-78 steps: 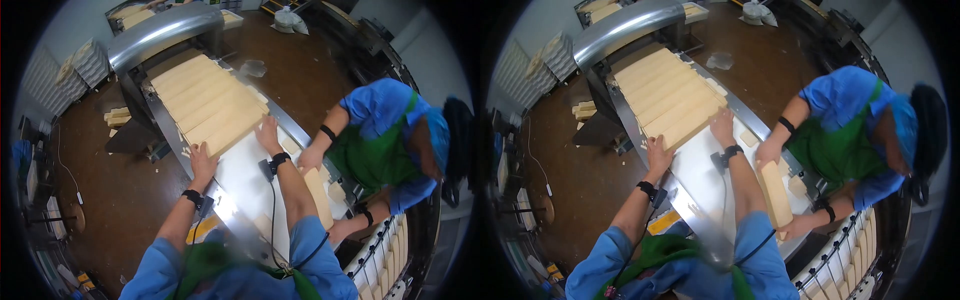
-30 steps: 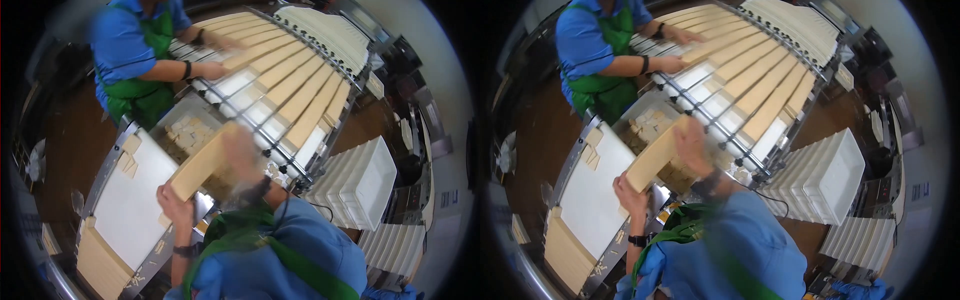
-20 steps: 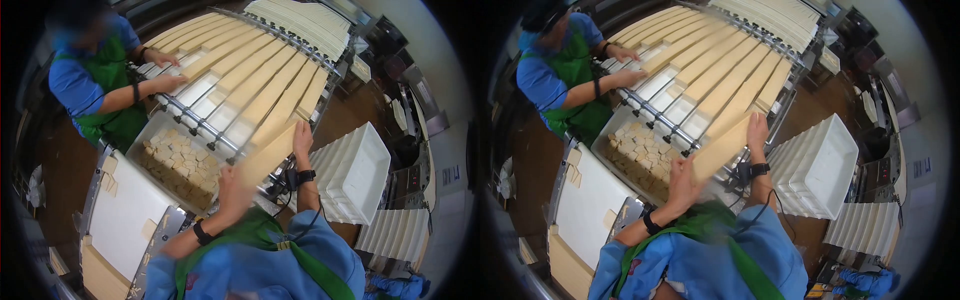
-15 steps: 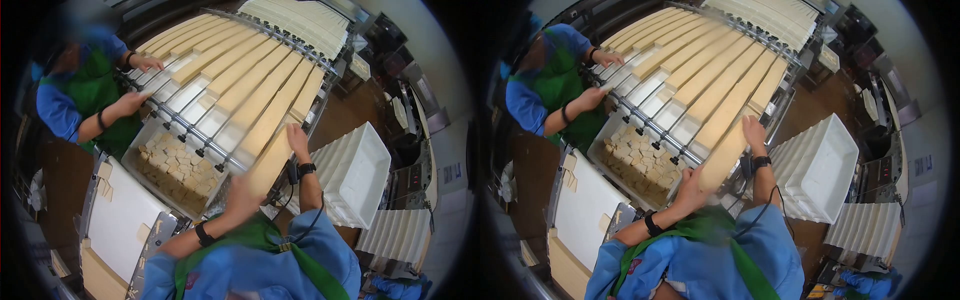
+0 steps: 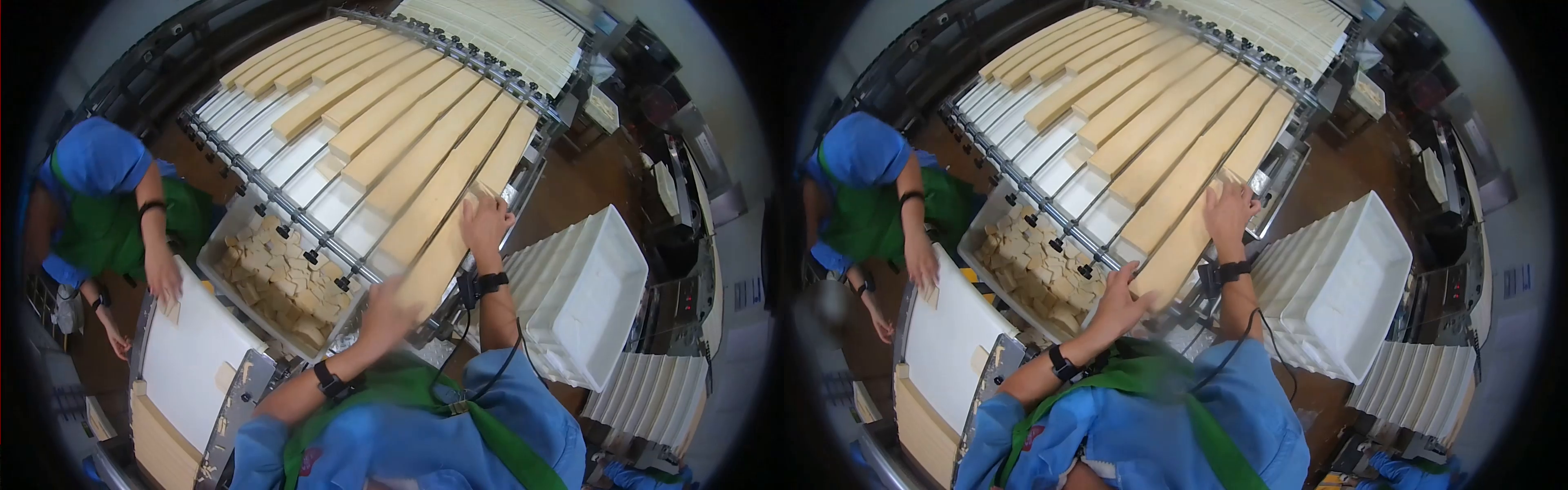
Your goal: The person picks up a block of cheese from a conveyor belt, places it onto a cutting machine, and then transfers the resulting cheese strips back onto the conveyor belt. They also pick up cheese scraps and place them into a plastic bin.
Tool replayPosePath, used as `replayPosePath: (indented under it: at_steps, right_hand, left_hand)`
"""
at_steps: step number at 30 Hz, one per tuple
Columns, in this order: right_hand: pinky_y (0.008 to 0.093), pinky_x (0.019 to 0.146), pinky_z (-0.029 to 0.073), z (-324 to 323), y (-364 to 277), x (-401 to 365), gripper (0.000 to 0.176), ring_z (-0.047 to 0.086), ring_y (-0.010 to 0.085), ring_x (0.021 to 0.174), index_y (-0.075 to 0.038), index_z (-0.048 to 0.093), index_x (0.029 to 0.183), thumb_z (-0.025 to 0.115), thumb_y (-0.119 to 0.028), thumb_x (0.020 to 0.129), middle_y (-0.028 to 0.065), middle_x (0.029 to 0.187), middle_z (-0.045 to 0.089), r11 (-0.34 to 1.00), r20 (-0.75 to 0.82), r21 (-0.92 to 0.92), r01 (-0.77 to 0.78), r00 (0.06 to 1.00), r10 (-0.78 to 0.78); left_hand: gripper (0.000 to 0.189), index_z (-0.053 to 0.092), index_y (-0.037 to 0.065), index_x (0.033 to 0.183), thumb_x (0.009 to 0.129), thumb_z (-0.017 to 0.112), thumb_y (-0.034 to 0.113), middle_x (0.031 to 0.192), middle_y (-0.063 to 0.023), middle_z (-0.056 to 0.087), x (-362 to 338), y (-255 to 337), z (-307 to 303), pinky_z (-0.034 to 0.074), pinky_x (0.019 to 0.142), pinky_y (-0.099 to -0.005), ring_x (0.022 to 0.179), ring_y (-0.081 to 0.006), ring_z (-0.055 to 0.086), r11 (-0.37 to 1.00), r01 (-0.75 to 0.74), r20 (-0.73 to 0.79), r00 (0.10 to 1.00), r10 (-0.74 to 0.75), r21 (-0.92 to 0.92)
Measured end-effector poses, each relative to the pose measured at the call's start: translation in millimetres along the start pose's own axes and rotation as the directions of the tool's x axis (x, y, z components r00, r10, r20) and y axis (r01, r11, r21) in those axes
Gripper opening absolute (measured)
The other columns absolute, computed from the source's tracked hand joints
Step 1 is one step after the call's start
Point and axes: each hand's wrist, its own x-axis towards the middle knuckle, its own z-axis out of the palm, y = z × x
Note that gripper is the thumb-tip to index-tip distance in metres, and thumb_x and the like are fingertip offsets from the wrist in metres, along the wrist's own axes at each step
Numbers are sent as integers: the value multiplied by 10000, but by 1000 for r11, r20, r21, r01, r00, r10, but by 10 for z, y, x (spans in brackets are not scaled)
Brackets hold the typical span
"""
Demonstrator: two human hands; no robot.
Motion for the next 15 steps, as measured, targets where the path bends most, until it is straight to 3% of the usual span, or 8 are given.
replayPosePath:
  at_steps: [1, 4, 9, 11, 12, 14, 15]
  right_hand:
    - [573, 1022, 326, -21, -3, -12, 480, 509, 333, 1331, -49, 662, 1334, 663, -384, 990, 152, 1267, 695, 999, -13, 10, -38, 999, 38]
    - [582, 1056, 318, -63, -3, -153, 471, 487, 342, 1358, -50, 641, 1365, 676, -333, 989, 148, 1347, 632, 996, -32, 62, -69, 997, 71]
    - [619, 1115, 291, -64, 89, -599, 476, 451, 382, 1394, -35, 624, 1382, 677, -302, 992, 198, 1424, 556, 995, 4, 94, -39, 999, 39]
    - [650, 1136, 274, -71, 126, -754, 511, 411, 417, 1434, -31, 596, 1416, 678, -300, 990, 248, 1494, 485, 957, 55, 289, -36, 998, 20]
    - [650, 1136, 274, -97, 115, -833, 511, 411, 417, 1434, -31, 596, 1416, 678, -300, 990, 248, 1494, 485, 956, 53, 291, -39, 998, 25]
    - [674, 1182, 224, -210, 29, -981, 611, 333, 455, 1504, -39, 533, 1489, 688, -342, 981, 289, 1566, 409, 883, 113, 460, 91, 981, -160]
    - [674, 1182, 224, -321, -50, -1051, 611, 333, 455, 1504, -39, 533, 1489, 688, -342, 981, 289, 1566, 409, 883, 110, 461, 91, 981, -158]
  left_hand:
    - [738, 494, 123, 1501, 856, 811, 286, 1334, -214, 542, 57, 15, 64, 501, 1048, -489, 1230, -439, 601, 1000, 13, -58, 998, -14, -22]
    - [708, 481, 127, 1482, 864, 798, 269, 1329, -214, 532, 243, 127, 241, 511, 1022, -509, 1205, -457, 607, 996, 92, -91, 992, -92, -6]
    - [685, 449, 129, 1486, 878, 760, 175, 1328, -228, 507, 312, 230, 367, 529, 978, -525, 1150, -473, 626, 998, 56, -144, 988, -56, -6]
    - [694, 436, 131, 1499, 879, 748, 144, 1328, -236, 499, 298, 200, 341, 534, 967, -526, 1135, -478, 630, 1000, 21, -174, 985, -19, 6]
    - [741, 406, 125, 1532, 882, 761, 142, 1332, -235, 487, 297, 161, 334, 520, 997, -494, 1176, -442, 603, 999, 36, -143, 989, -36, -4]
    - [789, 377, 119, 1566, 885, 775, 141, 1337, -234, 475, 293, 106, 323, 505, 1027, -462, 1216, -405, 576, 999, 51, -108, 993, -52, -11]
    - [795, 376, 126, 1568, 877, 767, 94, 1328, -239, 474, 297, 90, 311, 498, 1043, -460, 1228, -415, 564, 995, 65, -91, 993, -71, -72]
